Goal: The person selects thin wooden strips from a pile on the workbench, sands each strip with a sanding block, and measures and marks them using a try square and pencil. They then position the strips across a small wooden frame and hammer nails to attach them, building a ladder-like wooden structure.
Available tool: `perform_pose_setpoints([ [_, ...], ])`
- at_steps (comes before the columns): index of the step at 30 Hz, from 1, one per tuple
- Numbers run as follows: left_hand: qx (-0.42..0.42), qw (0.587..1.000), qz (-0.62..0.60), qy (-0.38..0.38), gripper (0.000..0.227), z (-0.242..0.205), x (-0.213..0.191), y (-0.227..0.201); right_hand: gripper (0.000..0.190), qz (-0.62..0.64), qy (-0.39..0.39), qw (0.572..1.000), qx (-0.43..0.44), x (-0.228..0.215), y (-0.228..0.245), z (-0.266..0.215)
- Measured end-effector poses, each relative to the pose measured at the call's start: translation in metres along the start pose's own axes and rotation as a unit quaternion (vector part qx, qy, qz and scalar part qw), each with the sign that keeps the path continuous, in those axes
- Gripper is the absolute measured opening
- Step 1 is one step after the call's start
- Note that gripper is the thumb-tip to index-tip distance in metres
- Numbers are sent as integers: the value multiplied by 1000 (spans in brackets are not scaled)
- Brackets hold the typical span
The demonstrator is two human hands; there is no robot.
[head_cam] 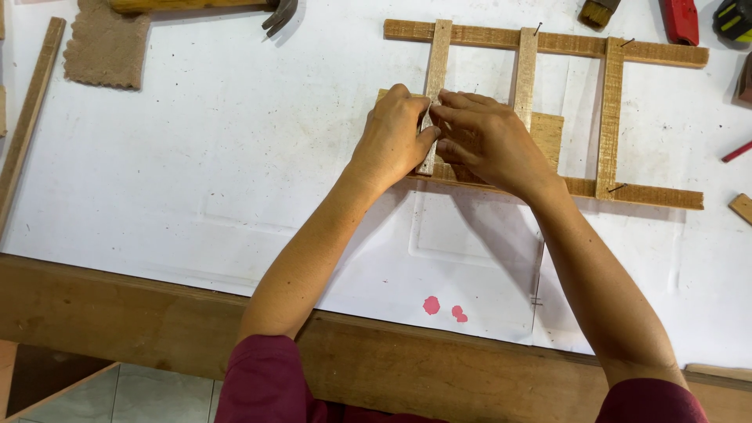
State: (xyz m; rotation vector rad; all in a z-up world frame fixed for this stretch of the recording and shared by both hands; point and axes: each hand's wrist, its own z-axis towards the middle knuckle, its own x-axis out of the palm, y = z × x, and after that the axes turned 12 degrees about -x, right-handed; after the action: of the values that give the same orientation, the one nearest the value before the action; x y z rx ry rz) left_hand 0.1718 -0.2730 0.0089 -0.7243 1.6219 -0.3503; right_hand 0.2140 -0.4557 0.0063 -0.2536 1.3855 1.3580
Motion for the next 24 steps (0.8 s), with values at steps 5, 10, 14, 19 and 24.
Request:
perform_pose_setpoints([
  [5,3,1000,1,-2,34,0,2,1,52,7,2,1000,10,0,1,1],
  [10,3,1000,-4,-5,35,-1,2,0,51,1,-5,1000,-9,1,-1,0],
  [14,-9,1000,-3,4,36,-1,3,0,51,2,-9,1000,-14,3,-3,-1],
  [19,-9,1000,-2,0,36,-2,2,-1,50,-2,-14,1000,-22,4,-4,-2],
  [24,-6,1000,-3,-4,35,-2,3,0,51,7,-18,1000,-21,3,-3,-2],
])
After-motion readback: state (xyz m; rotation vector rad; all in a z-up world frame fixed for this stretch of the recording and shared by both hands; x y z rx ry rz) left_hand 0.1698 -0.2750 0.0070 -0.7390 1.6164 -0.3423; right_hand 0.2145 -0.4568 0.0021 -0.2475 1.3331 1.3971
